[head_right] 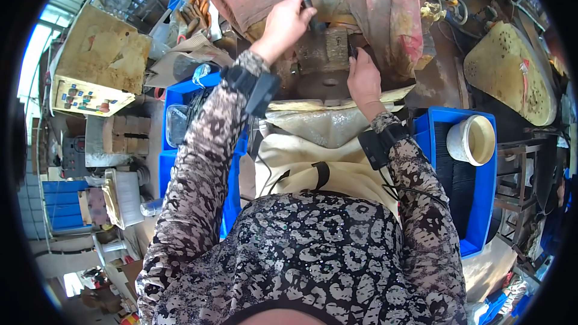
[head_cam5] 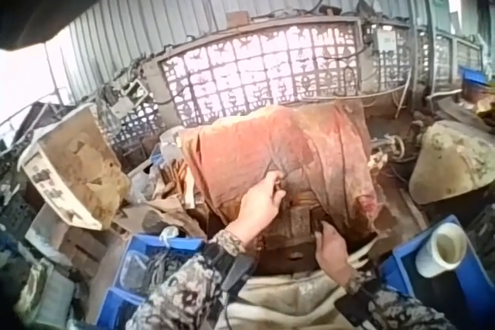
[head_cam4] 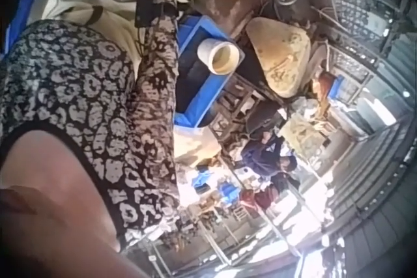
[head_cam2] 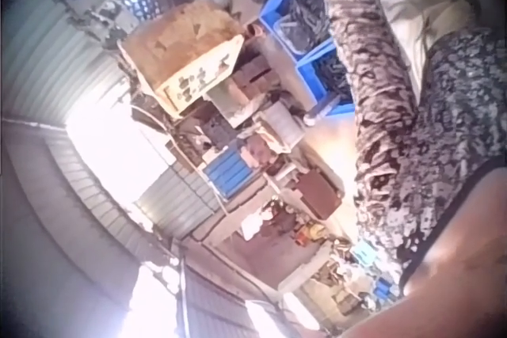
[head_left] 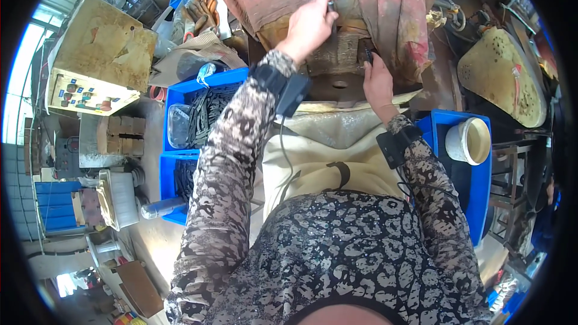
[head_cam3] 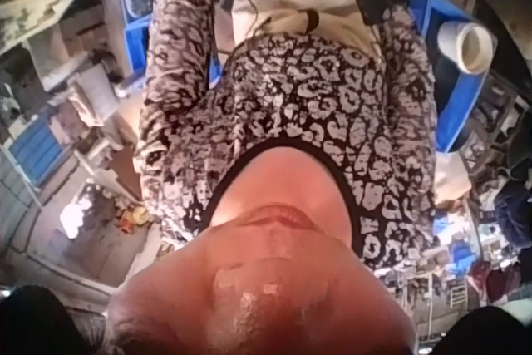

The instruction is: The person picks up metal pieces from a blue bin, holds them against a grinding wheel while water flows over them, and places the finished pieces into a separate blue bin.

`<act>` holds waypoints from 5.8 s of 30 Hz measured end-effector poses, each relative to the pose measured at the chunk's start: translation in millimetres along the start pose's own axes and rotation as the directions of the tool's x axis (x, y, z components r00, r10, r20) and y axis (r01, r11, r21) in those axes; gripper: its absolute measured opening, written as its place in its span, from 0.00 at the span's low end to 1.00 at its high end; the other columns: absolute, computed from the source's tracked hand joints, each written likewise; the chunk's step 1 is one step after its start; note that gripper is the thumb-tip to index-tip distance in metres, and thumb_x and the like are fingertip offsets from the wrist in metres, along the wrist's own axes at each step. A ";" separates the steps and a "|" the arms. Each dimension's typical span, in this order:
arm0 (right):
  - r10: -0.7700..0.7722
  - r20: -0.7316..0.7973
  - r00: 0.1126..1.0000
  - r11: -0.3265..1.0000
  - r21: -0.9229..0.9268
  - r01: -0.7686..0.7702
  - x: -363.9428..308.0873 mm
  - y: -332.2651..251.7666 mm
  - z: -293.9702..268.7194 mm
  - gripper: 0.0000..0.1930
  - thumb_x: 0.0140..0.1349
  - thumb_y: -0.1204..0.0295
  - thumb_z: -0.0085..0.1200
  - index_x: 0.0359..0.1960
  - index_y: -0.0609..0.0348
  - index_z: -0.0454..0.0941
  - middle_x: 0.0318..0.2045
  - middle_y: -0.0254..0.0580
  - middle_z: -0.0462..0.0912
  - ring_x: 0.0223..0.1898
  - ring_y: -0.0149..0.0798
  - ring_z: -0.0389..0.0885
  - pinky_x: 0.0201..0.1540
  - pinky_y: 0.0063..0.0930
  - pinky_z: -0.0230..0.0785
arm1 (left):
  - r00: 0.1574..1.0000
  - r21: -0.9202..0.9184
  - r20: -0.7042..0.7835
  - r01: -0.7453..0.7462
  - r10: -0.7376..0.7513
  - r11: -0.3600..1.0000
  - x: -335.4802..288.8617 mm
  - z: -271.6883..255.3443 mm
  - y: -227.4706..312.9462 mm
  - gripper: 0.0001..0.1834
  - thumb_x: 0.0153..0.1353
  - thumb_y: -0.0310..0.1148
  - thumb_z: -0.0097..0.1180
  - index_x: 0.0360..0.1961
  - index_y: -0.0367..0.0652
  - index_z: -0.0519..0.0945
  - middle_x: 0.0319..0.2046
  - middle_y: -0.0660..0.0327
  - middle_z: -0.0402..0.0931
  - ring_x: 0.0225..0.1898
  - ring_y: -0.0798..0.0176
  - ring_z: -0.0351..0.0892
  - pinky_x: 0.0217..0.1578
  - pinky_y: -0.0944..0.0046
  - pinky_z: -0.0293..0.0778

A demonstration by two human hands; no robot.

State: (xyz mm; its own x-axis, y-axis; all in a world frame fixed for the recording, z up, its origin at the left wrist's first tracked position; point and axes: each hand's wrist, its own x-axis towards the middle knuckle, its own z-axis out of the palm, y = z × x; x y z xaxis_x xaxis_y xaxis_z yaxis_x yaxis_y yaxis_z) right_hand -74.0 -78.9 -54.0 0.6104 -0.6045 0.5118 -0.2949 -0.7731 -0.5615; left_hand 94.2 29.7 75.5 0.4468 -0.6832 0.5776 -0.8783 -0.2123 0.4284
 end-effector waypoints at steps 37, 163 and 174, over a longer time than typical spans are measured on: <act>-0.108 0.142 0.984 0.994 0.033 0.104 10.2 30.5 -0.5 0.15 0.68 0.65 0.46 0.48 0.63 0.75 0.31 0.47 0.83 0.31 0.46 0.81 0.37 0.38 0.70 | 0.569 -0.110 -0.456 0.728 -0.685 0.677 -361.3 -143.8 -114.4 0.11 0.59 0.29 0.54 0.42 0.45 0.83 0.37 0.52 0.81 0.39 0.47 0.80 0.41 0.55 0.76; 0.384 0.672 0.633 0.808 0.086 -0.582 20.5 29.2 -25.3 0.18 0.65 0.61 0.51 0.28 0.67 0.79 0.22 0.46 0.82 0.23 0.44 0.82 0.28 0.39 0.75 | 0.926 0.297 0.200 0.254 -0.320 0.921 -165.3 39.9 -66.3 0.12 0.54 0.27 0.50 0.36 0.41 0.84 0.32 0.51 0.83 0.35 0.52 0.82 0.39 0.58 0.74; 0.111 0.562 0.820 0.513 0.674 -0.532 12.4 -1.1 -21.4 0.12 0.63 0.65 0.50 0.30 0.62 0.74 0.18 0.34 0.74 0.15 0.29 0.69 0.16 0.26 0.60 | 0.760 -0.576 0.444 0.648 -0.474 0.499 -110.0 48.4 -2.6 0.16 0.64 0.26 0.46 0.51 0.35 0.77 0.43 0.59 0.79 0.34 0.69 0.76 0.34 0.69 0.71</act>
State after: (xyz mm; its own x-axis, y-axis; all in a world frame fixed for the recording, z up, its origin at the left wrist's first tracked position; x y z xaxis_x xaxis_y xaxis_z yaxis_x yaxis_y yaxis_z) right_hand -81.8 -89.7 -33.1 0.8808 -0.4735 -0.0081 0.0200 0.0543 -0.9983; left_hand 39.1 71.6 -22.8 0.6803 -0.7293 -0.0726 -0.0511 -0.1461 0.9880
